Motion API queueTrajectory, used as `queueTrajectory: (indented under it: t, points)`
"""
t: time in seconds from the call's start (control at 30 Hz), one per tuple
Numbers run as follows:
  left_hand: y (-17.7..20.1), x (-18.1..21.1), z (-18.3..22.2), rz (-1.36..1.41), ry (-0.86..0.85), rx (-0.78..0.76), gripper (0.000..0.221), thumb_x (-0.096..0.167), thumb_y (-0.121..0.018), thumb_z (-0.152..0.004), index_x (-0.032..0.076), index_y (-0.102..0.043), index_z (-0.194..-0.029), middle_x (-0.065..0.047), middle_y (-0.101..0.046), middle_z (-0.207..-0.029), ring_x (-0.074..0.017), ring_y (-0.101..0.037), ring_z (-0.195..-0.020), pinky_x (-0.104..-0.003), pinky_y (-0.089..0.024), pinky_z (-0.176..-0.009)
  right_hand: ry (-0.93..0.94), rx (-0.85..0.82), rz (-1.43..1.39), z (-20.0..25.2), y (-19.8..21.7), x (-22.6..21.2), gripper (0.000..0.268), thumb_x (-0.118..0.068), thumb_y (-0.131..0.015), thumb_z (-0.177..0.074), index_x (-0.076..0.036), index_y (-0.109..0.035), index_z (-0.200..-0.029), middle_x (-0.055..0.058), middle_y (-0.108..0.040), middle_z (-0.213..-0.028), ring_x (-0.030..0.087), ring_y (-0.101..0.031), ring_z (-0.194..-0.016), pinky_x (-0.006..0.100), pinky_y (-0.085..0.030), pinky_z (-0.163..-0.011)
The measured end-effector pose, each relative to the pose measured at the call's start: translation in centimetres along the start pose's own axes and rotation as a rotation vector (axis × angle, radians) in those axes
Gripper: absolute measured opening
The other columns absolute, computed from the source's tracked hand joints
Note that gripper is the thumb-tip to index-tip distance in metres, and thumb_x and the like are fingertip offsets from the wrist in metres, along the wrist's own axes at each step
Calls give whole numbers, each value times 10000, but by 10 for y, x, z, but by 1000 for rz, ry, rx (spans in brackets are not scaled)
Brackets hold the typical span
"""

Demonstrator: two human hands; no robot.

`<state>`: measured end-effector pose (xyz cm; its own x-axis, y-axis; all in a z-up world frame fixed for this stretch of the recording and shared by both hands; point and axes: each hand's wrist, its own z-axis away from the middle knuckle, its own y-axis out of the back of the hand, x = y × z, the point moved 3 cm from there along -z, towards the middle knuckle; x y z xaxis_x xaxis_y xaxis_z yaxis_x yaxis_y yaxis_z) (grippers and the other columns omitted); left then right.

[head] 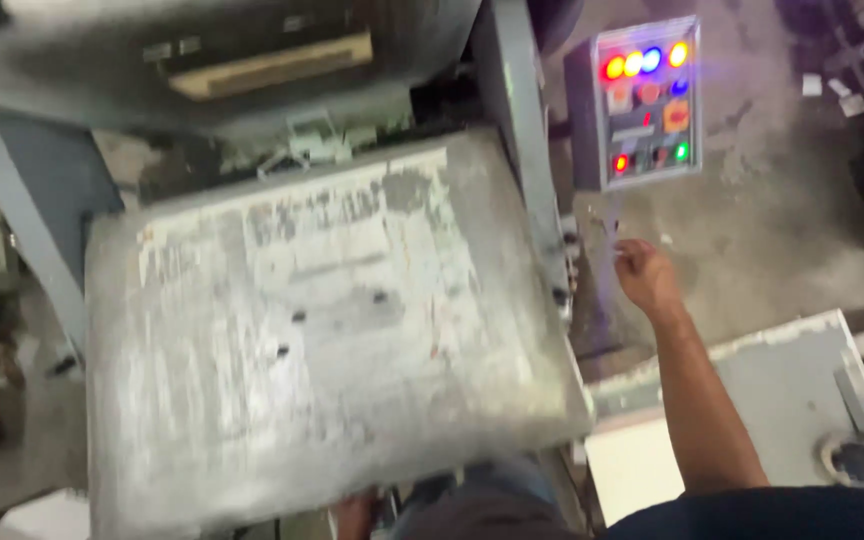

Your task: Operating a paper manufacturing machine to process and stack planner sheets.

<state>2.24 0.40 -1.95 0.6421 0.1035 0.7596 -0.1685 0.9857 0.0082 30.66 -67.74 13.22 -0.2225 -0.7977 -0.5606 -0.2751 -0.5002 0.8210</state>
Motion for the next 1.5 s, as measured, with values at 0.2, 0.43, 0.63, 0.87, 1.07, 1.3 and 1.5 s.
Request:
queueTrajectory:
  t: [0.2,0.43,0.63,0.87,1.07,1.3,1.5]
  points:
    - [38,-3,-29,-115,94,-41,793,89,-706,-792,27,-283,-1459,-191,-607,-1166,-285,-640,-955,-416,-571,-758,-113,37,-87,186,22,-74,176,-104,-635,-969,-24,-721,-1100,202,-723,-1065,377,-700,-956,418,-555,-840]
    - [94,-27,-52,-298,-211,-332,432,45,-634,-909,11,-549,-1330,-136,-624,-1126,-228,-623,-962,-367,-551,-800,-61,1,111,295,-3,-78,95,-103,-697,-937,-38,-728,-999,172,-745,-1059,365,-694,-1043,424,-561,-934]
    - [139,-32,-59,-634,-236,-268,350,143,-613,-888,-15,-640,-1198,-193,-691,-954,-275,-681,-872,-393,-546,-796,-253,-111,386,328,-25,-109,510,-322,-868,-796,-80,-689,-1207,214,-615,-1268,393,-641,-1063,499,-546,-860]
    - [210,-86,-57,-881,-416,-202,391,181,-656,-844,-20,-674,-1179,-234,-719,-978,-339,-692,-886,-426,-558,-773,-433,-186,484,339,-43,-118,776,-327,-929,-674,-77,-587,-1324,165,-531,-1307,396,-538,-1206,525,-534,-902]
    - [234,-84,-43,-742,-20,-133,472,218,-622,-844,-9,-635,-1258,-208,-743,-927,-288,-747,-757,-396,-578,-740,-344,-148,352,350,-43,-64,648,-240,-903,-765,-54,-612,-1313,200,-561,-1319,433,-553,-1181,517,-521,-951]
    - [217,-75,-35,-685,1,-106,478,200,-634,-855,-19,-614,-1279,-172,-743,-936,-249,-730,-758,-378,-565,-720,-267,-284,31,346,-26,-43,560,-64,-725,-839,-161,-649,-1385,231,-623,-1273,358,-682,-987,449,-568,-887]
    - [211,-81,-29,-629,0,-100,474,176,-638,-865,-32,-611,-1291,-174,-736,-993,-240,-731,-757,-368,-568,-703,-78,-108,141,355,-35,-52,480,21,-584,-871,-129,-684,-1315,227,-651,-1259,419,-657,-1079,474,-556,-955]
